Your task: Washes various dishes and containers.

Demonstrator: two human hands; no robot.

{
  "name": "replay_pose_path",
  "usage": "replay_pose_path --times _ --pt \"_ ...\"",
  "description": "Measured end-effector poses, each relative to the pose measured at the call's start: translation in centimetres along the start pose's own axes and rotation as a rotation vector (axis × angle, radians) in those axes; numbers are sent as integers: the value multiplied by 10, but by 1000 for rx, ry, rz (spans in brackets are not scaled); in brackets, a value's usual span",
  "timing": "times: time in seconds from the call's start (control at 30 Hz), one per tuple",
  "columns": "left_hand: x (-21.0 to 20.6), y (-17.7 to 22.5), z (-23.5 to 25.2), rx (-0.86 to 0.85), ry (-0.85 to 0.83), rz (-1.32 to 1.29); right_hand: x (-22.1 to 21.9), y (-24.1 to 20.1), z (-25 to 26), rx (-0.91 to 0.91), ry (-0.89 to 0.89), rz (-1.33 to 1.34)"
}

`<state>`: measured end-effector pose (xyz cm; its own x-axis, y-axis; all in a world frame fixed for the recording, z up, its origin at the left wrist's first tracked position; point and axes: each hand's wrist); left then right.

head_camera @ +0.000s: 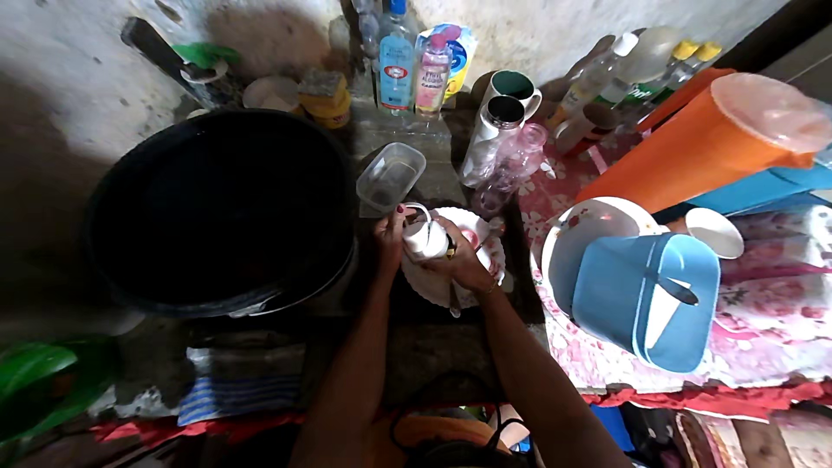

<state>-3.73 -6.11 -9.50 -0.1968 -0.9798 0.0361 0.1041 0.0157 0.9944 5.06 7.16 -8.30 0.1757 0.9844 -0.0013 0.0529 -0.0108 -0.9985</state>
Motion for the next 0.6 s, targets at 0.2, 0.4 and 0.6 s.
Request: replay_pose_path --times 0.2,0.4,0.6 --pt "-10 4 -8 179 -298 -170 -4 10 9 22 197 439" --pt "-17 10 -15 297 -351 -324 -8 12 9 53 226 482" --pt "-22 4 -15 229 -280 -273 -8 13 10 89 190 412"
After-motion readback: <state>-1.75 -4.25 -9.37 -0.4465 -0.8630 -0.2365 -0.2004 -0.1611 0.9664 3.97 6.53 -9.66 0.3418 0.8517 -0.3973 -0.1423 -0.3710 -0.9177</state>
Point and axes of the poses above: each hand's wrist, its own z-axis towards the middle knuckle, its own x-axis out of the back of the hand, y = z × x, and after that the axes turned 2 degrees about z, right-handed
